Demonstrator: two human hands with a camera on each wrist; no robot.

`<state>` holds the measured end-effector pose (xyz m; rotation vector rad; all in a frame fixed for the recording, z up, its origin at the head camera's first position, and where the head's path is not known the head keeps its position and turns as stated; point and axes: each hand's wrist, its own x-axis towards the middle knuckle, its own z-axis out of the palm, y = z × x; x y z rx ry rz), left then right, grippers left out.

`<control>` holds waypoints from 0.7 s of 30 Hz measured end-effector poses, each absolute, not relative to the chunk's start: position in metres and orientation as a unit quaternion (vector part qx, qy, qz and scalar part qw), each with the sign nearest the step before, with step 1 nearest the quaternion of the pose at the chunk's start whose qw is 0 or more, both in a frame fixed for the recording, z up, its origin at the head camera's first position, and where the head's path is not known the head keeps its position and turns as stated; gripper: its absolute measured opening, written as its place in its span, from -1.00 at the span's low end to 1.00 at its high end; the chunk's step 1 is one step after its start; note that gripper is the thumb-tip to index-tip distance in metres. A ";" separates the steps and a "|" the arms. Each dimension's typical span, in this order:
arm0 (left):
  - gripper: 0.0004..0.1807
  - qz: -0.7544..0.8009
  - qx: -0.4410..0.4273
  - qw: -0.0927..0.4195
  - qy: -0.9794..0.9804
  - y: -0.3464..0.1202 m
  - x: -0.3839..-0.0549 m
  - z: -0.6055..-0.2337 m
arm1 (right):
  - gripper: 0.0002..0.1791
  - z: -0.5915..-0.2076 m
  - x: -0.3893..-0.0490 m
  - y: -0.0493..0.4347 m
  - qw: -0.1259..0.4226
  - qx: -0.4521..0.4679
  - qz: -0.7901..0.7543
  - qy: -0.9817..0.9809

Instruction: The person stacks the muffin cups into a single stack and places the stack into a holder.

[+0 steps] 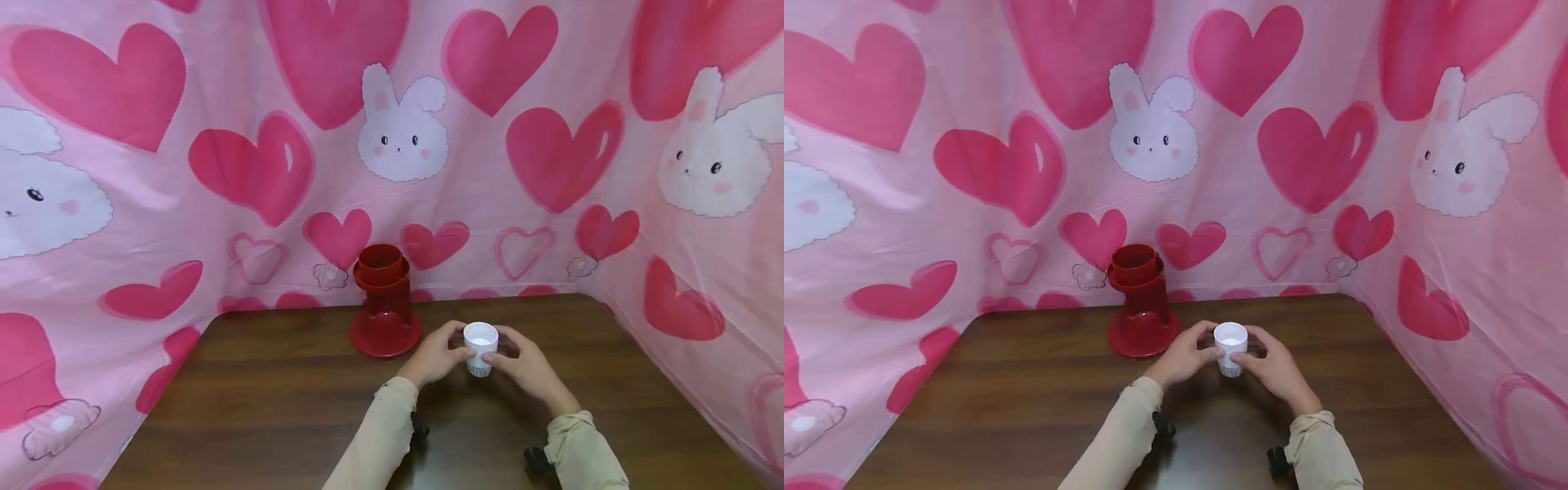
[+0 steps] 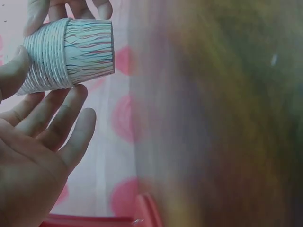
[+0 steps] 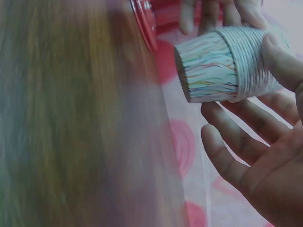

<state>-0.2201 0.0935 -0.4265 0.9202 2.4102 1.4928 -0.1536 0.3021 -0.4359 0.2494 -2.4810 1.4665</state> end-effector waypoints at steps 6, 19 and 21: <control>-0.55 0.476 0.310 0.062 0.821 0.083 -0.223 -0.407 | -0.43 -0.423 -0.159 0.290 0.159 0.085 0.501 -0.847; -0.49 0.438 0.299 -0.001 0.848 0.053 -0.242 -0.357 | -0.37 -0.374 -0.193 0.258 0.180 0.119 0.491 -0.844; -0.49 0.438 0.294 -0.003 0.849 0.047 -0.246 -0.348 | -0.36 -0.366 -0.199 0.252 0.178 0.126 0.496 -0.840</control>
